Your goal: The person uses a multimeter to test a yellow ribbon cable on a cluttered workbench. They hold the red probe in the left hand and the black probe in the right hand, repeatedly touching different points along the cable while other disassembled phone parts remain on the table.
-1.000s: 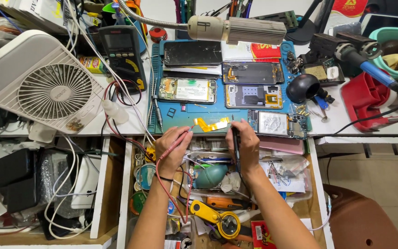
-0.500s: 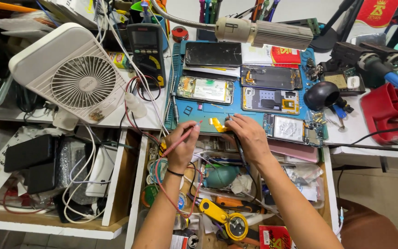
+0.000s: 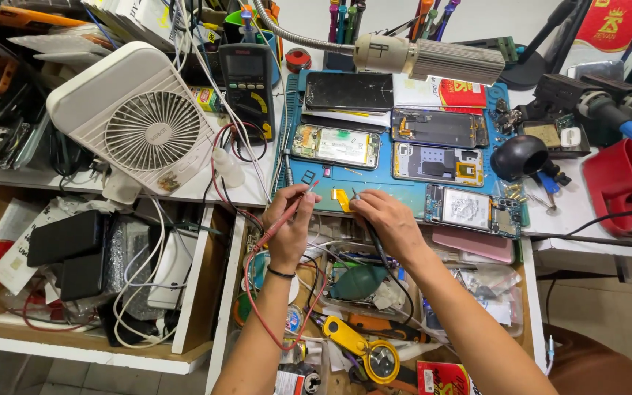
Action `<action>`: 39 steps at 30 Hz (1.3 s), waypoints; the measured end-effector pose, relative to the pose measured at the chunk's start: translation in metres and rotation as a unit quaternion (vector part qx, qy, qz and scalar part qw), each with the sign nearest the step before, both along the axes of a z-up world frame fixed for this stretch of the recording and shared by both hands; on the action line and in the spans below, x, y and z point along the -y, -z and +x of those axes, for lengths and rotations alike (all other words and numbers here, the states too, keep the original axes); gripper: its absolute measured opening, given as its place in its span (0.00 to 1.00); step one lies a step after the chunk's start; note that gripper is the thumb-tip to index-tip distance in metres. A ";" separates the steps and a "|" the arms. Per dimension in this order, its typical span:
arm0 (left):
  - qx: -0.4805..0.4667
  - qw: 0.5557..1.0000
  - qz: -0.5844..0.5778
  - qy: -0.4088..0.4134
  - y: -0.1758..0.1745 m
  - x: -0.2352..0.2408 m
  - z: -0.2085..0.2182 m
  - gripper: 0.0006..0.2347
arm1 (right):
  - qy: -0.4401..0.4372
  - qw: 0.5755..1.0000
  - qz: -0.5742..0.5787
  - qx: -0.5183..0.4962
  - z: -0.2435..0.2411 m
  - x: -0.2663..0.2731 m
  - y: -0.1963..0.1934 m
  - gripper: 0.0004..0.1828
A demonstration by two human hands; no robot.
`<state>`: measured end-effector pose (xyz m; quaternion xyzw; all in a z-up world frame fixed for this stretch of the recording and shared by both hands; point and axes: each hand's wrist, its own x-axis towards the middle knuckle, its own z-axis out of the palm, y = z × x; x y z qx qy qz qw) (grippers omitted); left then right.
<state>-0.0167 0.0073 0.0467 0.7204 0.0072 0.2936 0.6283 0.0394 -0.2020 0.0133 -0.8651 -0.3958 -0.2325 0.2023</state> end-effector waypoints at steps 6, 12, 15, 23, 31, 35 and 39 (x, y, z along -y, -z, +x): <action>-0.066 0.997 0.040 0.000 0.002 -0.001 -0.001 0.08 | -0.054 0.996 0.060 -0.035 0.000 -0.016 -0.003 0.04; -0.092 0.994 0.059 0.004 0.007 -0.002 -0.002 0.09 | -0.054 0.995 0.078 -0.029 0.007 0.000 0.005 0.11; -0.096 0.994 0.060 0.008 0.009 -0.003 -0.002 0.09 | 0.002 0.997 0.079 0.018 -0.004 0.012 -0.007 0.08; -0.095 0.993 0.068 0.016 0.012 -0.002 -0.001 0.09 | 0.061 0.995 0.067 -0.037 -0.002 0.036 0.014 0.09; -0.101 0.992 0.077 0.019 0.016 -0.003 0.000 0.09 | 0.048 0.991 0.101 -0.080 0.000 0.018 0.001 0.05; -0.092 0.990 0.101 0.020 0.017 -0.002 0.001 0.09 | 0.067 0.972 0.217 -0.055 0.008 0.019 0.030 0.03; -0.013 0.989 0.148 0.009 0.027 0.005 0.004 0.05 | 0.080 0.892 0.396 -0.204 -0.023 0.003 -0.031 0.18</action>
